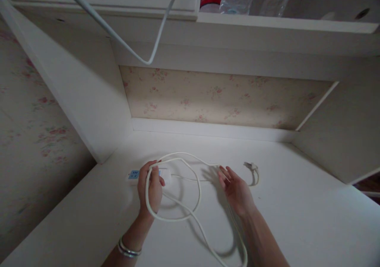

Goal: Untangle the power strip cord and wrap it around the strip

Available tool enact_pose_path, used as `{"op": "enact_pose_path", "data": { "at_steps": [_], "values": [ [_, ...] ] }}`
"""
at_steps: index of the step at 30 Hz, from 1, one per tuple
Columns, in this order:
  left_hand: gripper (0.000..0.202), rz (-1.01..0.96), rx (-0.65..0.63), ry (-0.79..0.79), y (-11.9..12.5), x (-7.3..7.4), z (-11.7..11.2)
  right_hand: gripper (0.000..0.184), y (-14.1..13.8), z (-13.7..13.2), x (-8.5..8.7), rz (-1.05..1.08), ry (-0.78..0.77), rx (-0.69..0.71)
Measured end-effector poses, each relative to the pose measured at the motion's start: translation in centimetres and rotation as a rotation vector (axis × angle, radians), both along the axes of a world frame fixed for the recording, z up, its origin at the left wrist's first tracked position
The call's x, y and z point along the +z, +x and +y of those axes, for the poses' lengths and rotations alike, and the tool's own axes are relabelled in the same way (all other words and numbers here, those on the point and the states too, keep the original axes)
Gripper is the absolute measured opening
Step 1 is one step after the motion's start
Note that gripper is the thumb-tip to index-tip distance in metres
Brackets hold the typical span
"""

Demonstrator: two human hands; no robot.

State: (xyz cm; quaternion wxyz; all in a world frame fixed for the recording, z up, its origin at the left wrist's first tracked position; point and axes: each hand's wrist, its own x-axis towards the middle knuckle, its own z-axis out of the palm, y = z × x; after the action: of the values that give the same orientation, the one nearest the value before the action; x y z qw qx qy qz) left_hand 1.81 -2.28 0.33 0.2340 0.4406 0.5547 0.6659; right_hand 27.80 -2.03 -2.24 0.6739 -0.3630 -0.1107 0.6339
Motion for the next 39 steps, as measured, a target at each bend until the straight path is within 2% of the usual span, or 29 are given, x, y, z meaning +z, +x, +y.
{"op": "enact_pose_path", "data": {
  "at_steps": [4,7,11,14,17,21,23,26,30,33,36,39],
  "values": [
    [0.025,-0.011,-0.191,-0.007,0.3,-0.8,-0.1,0.034,-0.3,0.4,-0.8,-0.113,0.061,-0.124],
    [0.027,-0.002,-0.309,-0.024,0.4,-1.3,-0.2,0.035,-0.4,0.4,-0.8,-0.155,0.082,-0.172],
    [0.023,0.095,-0.499,-0.061,0.7,-1.4,-0.3,0.036,-0.4,0.2,-0.5,-0.198,0.112,-0.158],
    [0.029,0.136,-0.595,-0.061,1.0,-1.7,-0.3,0.034,-0.9,0.2,-0.4,-0.237,0.121,-0.152],
    [0.040,0.120,-0.676,-0.090,1.3,-2.3,-0.1,0.033,-1.7,0.1,-0.4,-0.353,0.134,-0.174],
    [0.036,0.045,-0.764,-0.158,1.2,-2.5,0.1,0.040,-2.7,-0.1,-0.5,-0.514,0.129,-0.141],
    [0.031,-0.005,-0.779,-0.178,1.0,-2.3,0.2,0.042,-2.9,-0.1,-0.7,-0.518,0.136,-0.143],
    [0.025,-0.033,-0.732,-0.188,0.8,-2.1,0.3,0.041,-2.4,0.2,-1.0,-0.453,0.142,-0.212],
    [0.018,-0.024,-0.619,-0.234,0.7,-2.2,0.6,0.036,-0.7,0.8,-1.8,-0.396,0.113,-0.410],
    [0.017,-0.079,-0.583,-0.232,0.7,-2.5,0.8,0.033,1.1,1.3,-2.7,-0.415,0.104,-0.541],
    [0.017,-0.130,-0.600,-0.219,0.6,-2.5,0.9,0.034,2.6,1.7,-3.3,-0.444,0.083,-0.639],
    [0.019,-0.162,-0.697,-0.222,0.6,-2.1,0.7,0.040,3.2,2.1,-3.6,-0.490,0.007,-0.678]
  ]
}}
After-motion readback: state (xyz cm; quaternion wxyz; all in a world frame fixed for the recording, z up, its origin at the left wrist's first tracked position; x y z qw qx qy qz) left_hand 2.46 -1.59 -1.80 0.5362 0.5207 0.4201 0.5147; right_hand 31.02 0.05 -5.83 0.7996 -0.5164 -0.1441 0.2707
